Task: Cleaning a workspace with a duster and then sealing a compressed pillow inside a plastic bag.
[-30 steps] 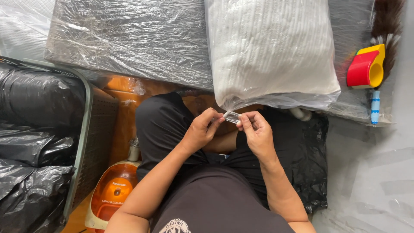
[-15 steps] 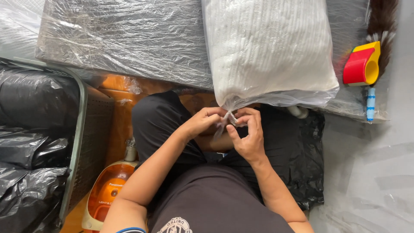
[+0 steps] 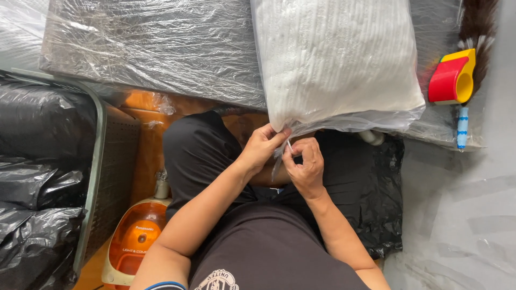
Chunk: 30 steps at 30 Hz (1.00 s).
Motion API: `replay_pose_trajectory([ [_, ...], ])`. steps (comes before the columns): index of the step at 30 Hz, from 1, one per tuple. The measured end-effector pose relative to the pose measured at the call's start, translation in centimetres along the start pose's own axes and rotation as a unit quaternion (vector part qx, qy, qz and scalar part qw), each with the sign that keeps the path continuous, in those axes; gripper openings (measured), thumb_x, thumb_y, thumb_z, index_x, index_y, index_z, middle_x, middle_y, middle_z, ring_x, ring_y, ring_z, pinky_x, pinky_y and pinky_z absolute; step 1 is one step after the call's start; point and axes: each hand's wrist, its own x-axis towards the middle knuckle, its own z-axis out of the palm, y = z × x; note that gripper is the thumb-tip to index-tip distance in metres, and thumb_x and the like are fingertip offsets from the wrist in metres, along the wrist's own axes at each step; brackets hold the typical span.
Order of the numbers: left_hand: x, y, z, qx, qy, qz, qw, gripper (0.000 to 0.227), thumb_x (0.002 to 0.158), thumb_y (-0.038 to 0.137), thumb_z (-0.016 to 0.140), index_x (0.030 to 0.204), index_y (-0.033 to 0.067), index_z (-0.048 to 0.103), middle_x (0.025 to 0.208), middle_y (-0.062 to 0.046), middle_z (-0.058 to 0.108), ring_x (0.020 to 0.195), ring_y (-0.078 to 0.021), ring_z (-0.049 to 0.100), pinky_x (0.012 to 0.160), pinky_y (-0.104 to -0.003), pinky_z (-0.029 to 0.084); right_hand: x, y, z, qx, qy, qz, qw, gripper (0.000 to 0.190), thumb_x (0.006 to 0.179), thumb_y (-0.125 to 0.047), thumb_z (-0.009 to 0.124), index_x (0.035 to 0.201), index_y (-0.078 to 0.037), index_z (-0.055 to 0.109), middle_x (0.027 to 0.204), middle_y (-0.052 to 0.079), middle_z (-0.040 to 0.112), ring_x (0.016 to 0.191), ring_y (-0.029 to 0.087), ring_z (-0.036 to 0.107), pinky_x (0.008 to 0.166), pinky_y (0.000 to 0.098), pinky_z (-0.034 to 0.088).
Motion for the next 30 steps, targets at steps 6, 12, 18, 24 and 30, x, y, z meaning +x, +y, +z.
replay_pose_trajectory([
  [6,-0.4,-0.3,1.3,-0.07,0.048,-0.029,0.996,0.012,0.09,0.016,0.079,0.091,0.0052,0.075,0.067,0.001,0.067,0.06,-0.0023,0.062,0.055,-0.016,0.051,0.1,0.3,-0.9,-0.043,-0.022,-0.129,0.99,0.028,0.087,0.007,0.073,0.076,-0.008,0.052,0.078,0.006,0.058,0.069,0.027,0.061,0.06,0.0337,0.053],
  [12,-0.9,-0.2,2.3,-0.083,0.056,-0.042,0.994,0.014,0.089,0.015,0.08,0.089,0.0023,0.073,0.064,-0.004,0.067,0.057,-0.0061,0.064,0.051,-0.017,0.051,-0.8,0.8,-1.6,-0.037,-0.031,-0.185,0.981,0.027,0.082,0.011,0.074,0.071,-0.006,0.056,0.078,0.005,0.062,0.072,0.025,0.063,0.063,0.0319,0.055],
  [18,-0.2,-2.0,2.5,-0.076,0.066,-0.037,0.994,0.017,0.088,0.017,0.081,0.088,0.0028,0.072,0.063,-0.007,0.066,0.057,-0.0111,0.067,0.049,-0.022,0.056,-1.6,0.1,-2.7,-0.023,-0.049,-0.18,0.982,0.024,0.081,0.012,0.071,0.073,-0.004,0.056,0.078,0.008,0.061,0.072,0.027,0.062,0.061,0.0335,0.055],
  [24,-0.4,-1.9,3.1,-0.097,0.073,-0.049,0.991,0.017,0.09,0.014,0.078,0.089,-0.0001,0.07,0.064,-0.007,0.065,0.058,-0.0108,0.069,0.053,-0.021,0.058,-2.2,-0.6,-3.5,-0.005,-0.038,-0.155,0.987,0.024,0.083,0.011,0.073,0.073,-0.004,0.056,0.078,0.008,0.062,0.07,0.027,0.063,0.058,0.0348,0.055],
  [30,-0.5,-2.2,3.4,-0.128,0.073,-0.046,0.988,0.018,0.092,0.012,0.075,0.093,-0.0041,0.068,0.067,-0.014,0.065,0.056,-0.0192,0.07,0.053,-0.03,0.063,-2.9,-1.1,-3.9,-0.001,-0.036,-0.144,0.989,0.024,0.084,0.009,0.075,0.071,-0.002,0.058,0.08,0.011,0.065,0.07,0.027,0.064,0.056,0.0342,0.055],
])
